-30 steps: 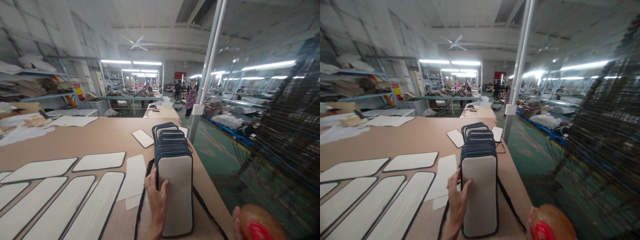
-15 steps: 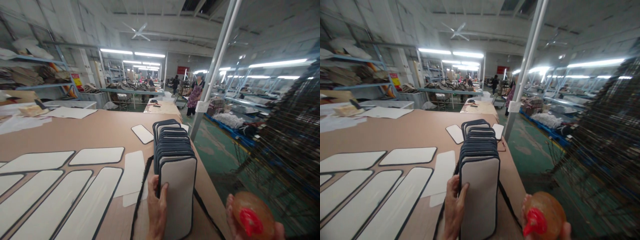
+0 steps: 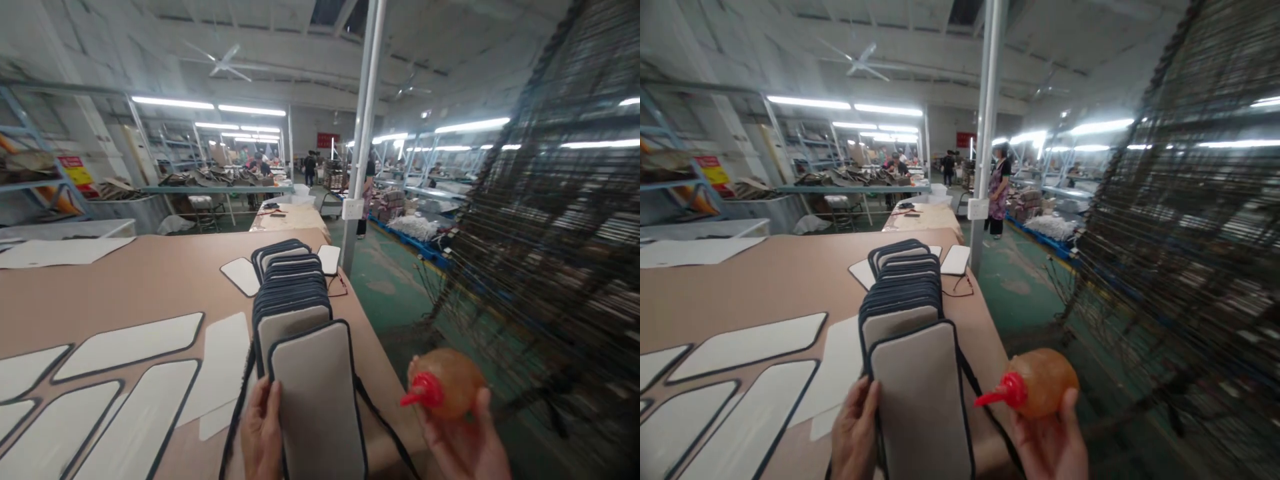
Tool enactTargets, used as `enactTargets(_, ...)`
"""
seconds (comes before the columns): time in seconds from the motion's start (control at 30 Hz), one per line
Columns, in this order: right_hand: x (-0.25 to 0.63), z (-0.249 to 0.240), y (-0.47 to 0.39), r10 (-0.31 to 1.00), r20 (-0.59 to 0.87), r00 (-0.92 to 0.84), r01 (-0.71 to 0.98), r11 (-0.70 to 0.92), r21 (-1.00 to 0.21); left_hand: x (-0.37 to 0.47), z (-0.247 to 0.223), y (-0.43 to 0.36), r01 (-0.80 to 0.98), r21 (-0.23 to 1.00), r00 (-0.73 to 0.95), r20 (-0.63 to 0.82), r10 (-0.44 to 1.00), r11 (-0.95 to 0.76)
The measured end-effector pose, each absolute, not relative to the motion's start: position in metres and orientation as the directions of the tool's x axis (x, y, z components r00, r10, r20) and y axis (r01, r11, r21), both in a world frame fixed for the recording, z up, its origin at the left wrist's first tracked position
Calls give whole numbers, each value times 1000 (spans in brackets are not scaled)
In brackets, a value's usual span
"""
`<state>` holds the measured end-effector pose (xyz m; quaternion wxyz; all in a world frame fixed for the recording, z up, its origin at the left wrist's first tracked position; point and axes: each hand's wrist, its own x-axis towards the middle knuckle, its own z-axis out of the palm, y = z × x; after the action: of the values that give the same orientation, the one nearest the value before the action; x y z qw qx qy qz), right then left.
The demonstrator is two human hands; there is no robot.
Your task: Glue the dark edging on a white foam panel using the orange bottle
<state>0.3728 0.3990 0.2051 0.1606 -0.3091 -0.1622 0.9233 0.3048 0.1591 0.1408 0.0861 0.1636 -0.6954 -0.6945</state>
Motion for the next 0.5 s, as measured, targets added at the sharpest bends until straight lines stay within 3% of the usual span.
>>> enactTargets(0.1, 378, 211, 407, 443, -438, -782, -240, -863, -444, 298, 175, 129, 10, 991, -892, 70, -446, 137)
enactTargets(0.17, 382, 213, 416, 458, -402, -793, -260, -851, -457, 288, 201, 114, 39, 977, -906, 124, -405, 211)
enactTargets(0.2, 384, 213, 420, 478, -395, -785, -275, -840, -468, 284, 210, 112, 36, 972, -945, 109, -308, 233)
enactTargets(0.27, 388, 214, 429, 529, -382, -758, -318, -811, -491, 282, 216, 124, 19, 959, -1000, 13, 24, 282)
enactTargets(0.37, 394, 215, 442, 537, -366, -760, -350, -812, -466, 300, 192, 172, 22, 936, -861, -161, 482, 352)
enactTargets(0.43, 400, 213, 451, 518, -373, -770, -350, -831, -432, 321, 165, 209, 55, 932, -791, -179, 585, 359)
enactTargets(0.5, 406, 210, 461, 518, -375, -769, -354, -833, -426, 342, 141, 238, 89, 927, -791, -156, 591, 364)
